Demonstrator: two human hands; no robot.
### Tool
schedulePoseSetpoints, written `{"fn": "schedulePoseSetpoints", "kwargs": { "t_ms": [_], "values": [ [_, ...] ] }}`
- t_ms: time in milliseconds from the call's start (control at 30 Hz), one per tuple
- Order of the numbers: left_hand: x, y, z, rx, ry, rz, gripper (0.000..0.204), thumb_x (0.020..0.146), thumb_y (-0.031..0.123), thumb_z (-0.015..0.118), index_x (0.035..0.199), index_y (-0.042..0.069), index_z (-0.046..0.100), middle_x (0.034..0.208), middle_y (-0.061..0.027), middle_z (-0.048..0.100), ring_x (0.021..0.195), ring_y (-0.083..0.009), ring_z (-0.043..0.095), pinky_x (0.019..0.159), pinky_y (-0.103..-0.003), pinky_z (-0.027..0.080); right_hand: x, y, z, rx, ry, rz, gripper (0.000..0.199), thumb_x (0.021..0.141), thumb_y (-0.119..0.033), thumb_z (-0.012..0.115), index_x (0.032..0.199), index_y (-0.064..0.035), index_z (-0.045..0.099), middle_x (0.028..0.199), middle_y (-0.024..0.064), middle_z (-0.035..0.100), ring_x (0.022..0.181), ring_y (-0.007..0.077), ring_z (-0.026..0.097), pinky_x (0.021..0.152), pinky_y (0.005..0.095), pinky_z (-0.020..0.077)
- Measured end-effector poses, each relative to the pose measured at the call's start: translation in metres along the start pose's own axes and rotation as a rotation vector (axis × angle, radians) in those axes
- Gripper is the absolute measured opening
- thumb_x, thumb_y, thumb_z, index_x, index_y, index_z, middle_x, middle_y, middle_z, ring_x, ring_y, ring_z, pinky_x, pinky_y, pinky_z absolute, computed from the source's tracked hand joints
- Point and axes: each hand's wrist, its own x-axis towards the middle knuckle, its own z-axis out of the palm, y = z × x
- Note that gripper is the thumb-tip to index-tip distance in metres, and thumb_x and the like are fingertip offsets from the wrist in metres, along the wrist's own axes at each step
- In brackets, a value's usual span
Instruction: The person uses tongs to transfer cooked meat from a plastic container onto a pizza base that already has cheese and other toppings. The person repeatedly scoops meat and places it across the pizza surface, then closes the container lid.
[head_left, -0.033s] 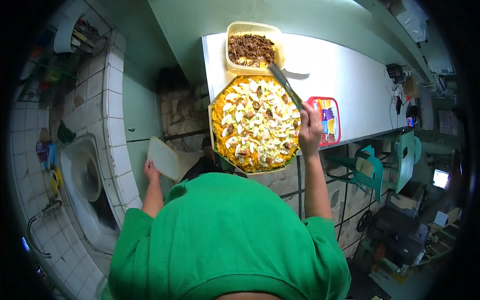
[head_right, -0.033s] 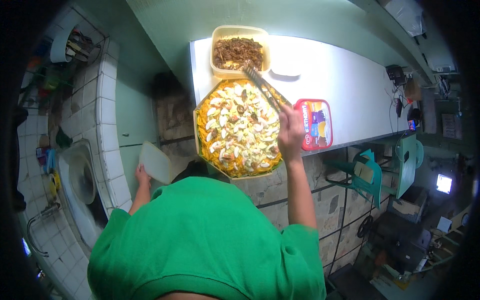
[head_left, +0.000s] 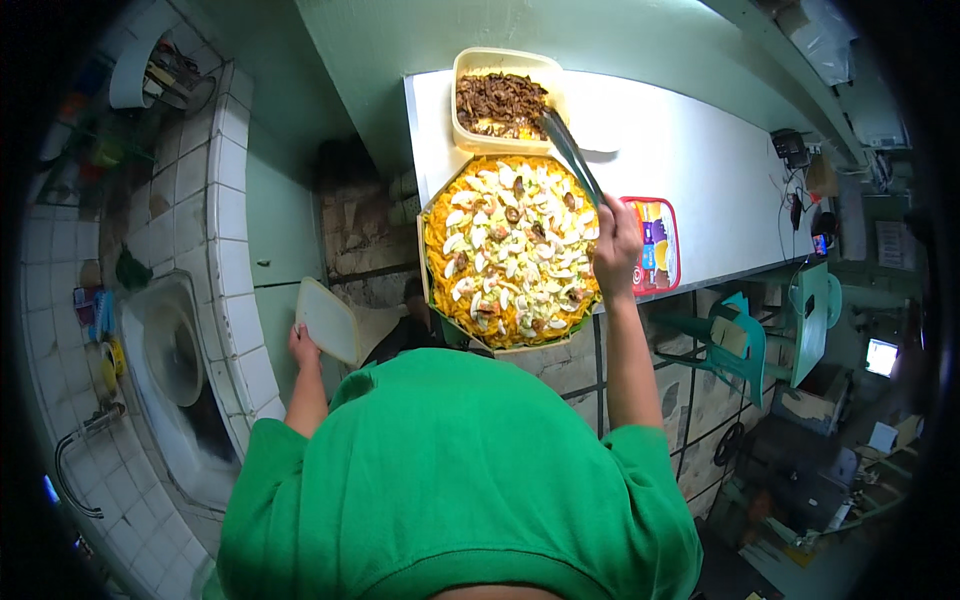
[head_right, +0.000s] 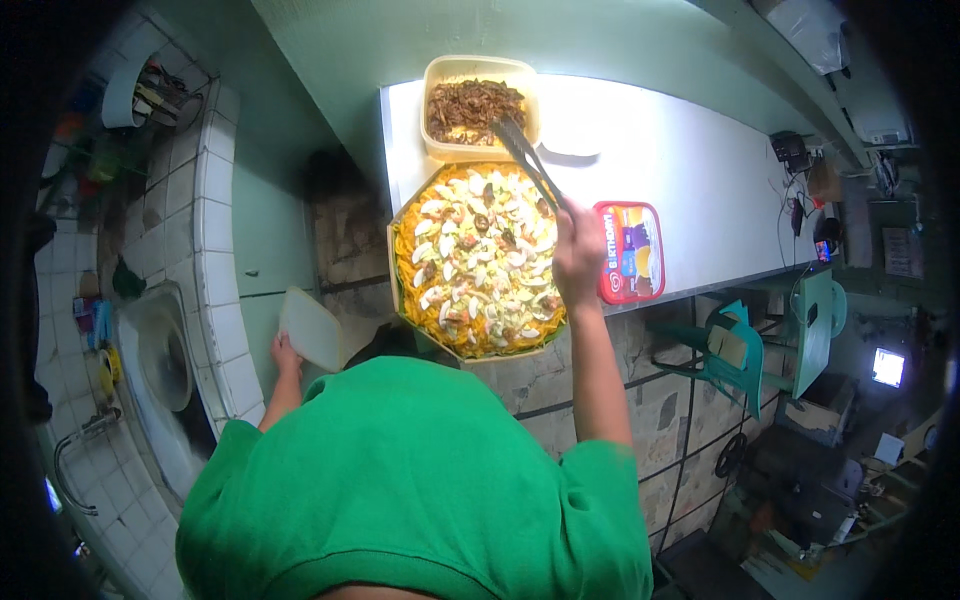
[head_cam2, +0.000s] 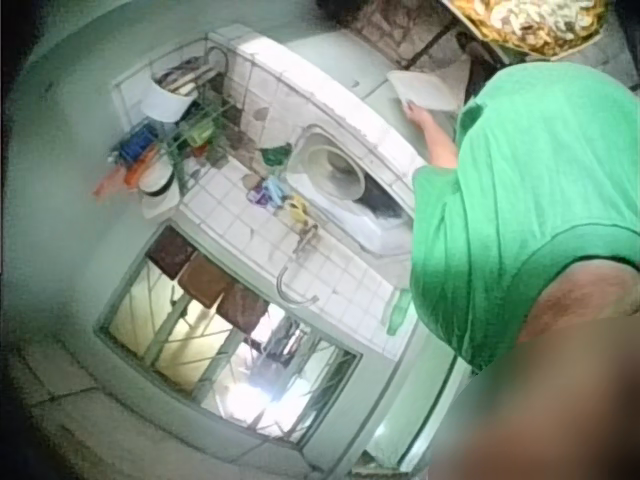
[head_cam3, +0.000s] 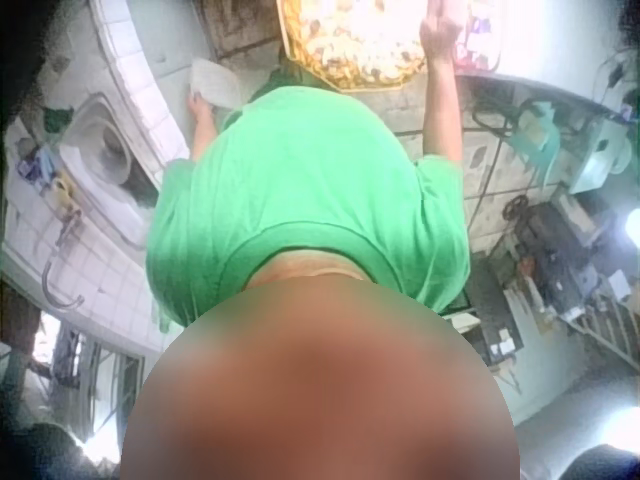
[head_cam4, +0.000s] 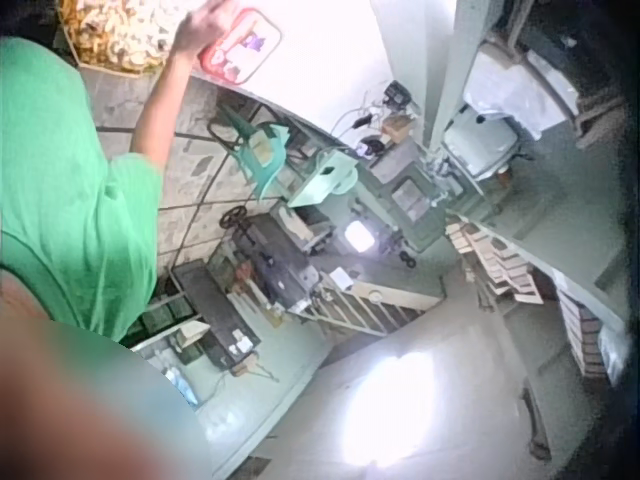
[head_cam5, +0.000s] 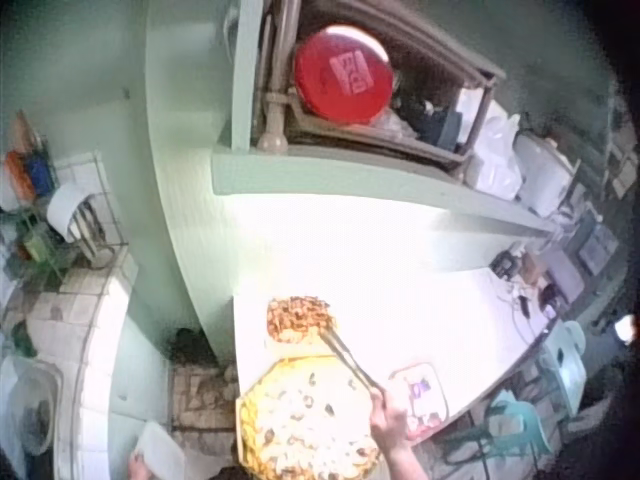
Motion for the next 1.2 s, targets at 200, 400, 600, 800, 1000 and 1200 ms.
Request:
{"fn": "schedulePoseSetpoints", "kwargs": {
  "t_ms": [200, 400, 600, 800, 1000, 1200],
  "values": [
    [-0.002, 0.0, -0.01, 0.055, 0.025, -0.049, 0.041, 0.095, 0.027, 0.054, 0.129, 0.004, 0.053, 0.107, -0.0106, 0.063, 0.088, -0.0188, 0.062, 0.065, -0.033, 0.052, 0.079, 0.029, 0.101, -0.454, -0.317, 0.059, 0.021, 0.095, -0.029, 0.05, 0.096, -0.0124, 0.064, 0.092, 0.01, 0.063, 0.08, 0.0321, 0.064, 0.069, 0.0442, 0.0511],
    [0.001, 0.009, -0.014, 0.055, 0.082, -0.145, 0.041, 0.095, 0.031, 0.054, 0.129, 0.009, 0.054, 0.106, -0.0102, 0.064, 0.082, -0.0193, 0.063, 0.055, -0.035, 0.052, 0.109, 0.018, 0.159, -0.545, -0.423, 0.036, 0.026, 0.094, -0.031, 0.05, 0.095, -0.0082, 0.063, 0.096, 0.0123, 0.062, 0.081, 0.0347, 0.065, 0.071, 0.0487, 0.0511],
    [0.009, -0.01, -0.029, 0.085, 0.071, -0.12, 0.04, 0.095, 0.032, 0.054, 0.128, 0.01, 0.056, 0.1, -0.0093, 0.064, 0.075, -0.0196, 0.061, 0.05, -0.034, 0.047, 0.099, 0.018, 0.119, -0.434, -0.325, 0.149, 0.027, 0.095, -0.036, 0.049, 0.099, -0.0144, 0.066, 0.088, 0.0125, 0.065, 0.08, 0.0349, 0.064, 0.076, 0.0442, 0.0501],
    [0.013, -0.005, -0.016, 0.073, 0.069, -0.084, 0.038, 0.095, 0.03, 0.053, 0.126, 0.009, 0.056, 0.096, -0.0095, 0.064, 0.073, -0.0192, 0.06, 0.054, -0.034, 0.047, 0.072, 0.043, 0.061, -0.084, -0.207, 0.341, 0.03, 0.093, -0.033, 0.054, 0.102, -0.0091, 0.068, 0.071, 0.0117, 0.064, 0.066, 0.0209, 0.062, 0.063, 0.0346, 0.047],
    [0.008, 0.018, 0.004, 0.092, 0.027, -0.058, 0.035, 0.096, 0.028, 0.052, 0.126, 0.009, 0.057, 0.093, -0.0077, 0.065, 0.07, -0.0165, 0.06, 0.052, -0.032, 0.046, 0.057, 0.046, 0.007, 0.143, -0.051, 0.399, 0.029, 0.092, -0.027, 0.056, 0.103, -0.003, 0.069, 0.066, 0.008, 0.063, 0.064, 0.0132, 0.058, 0.06, 0.0286, 0.0449],
    [-0.007, 0.036, 0.019, 0.046, 0.017, -0.071, 0.033, 0.097, 0.029, 0.051, 0.124, 0.01, 0.058, 0.088, -0.0042, 0.064, 0.064, -0.0122, 0.056, 0.046, -0.028, 0.041, 0.086, 0.035, 0.056, -0.285, -0.112, 0.125, 0.026, 0.095, -0.029, 0.052, 0.101, -0.0096, 0.068, 0.083, 0.0131, 0.067, 0.074, 0.0274, 0.065, 0.068, 0.0394, 0.0495]
  ]
}}
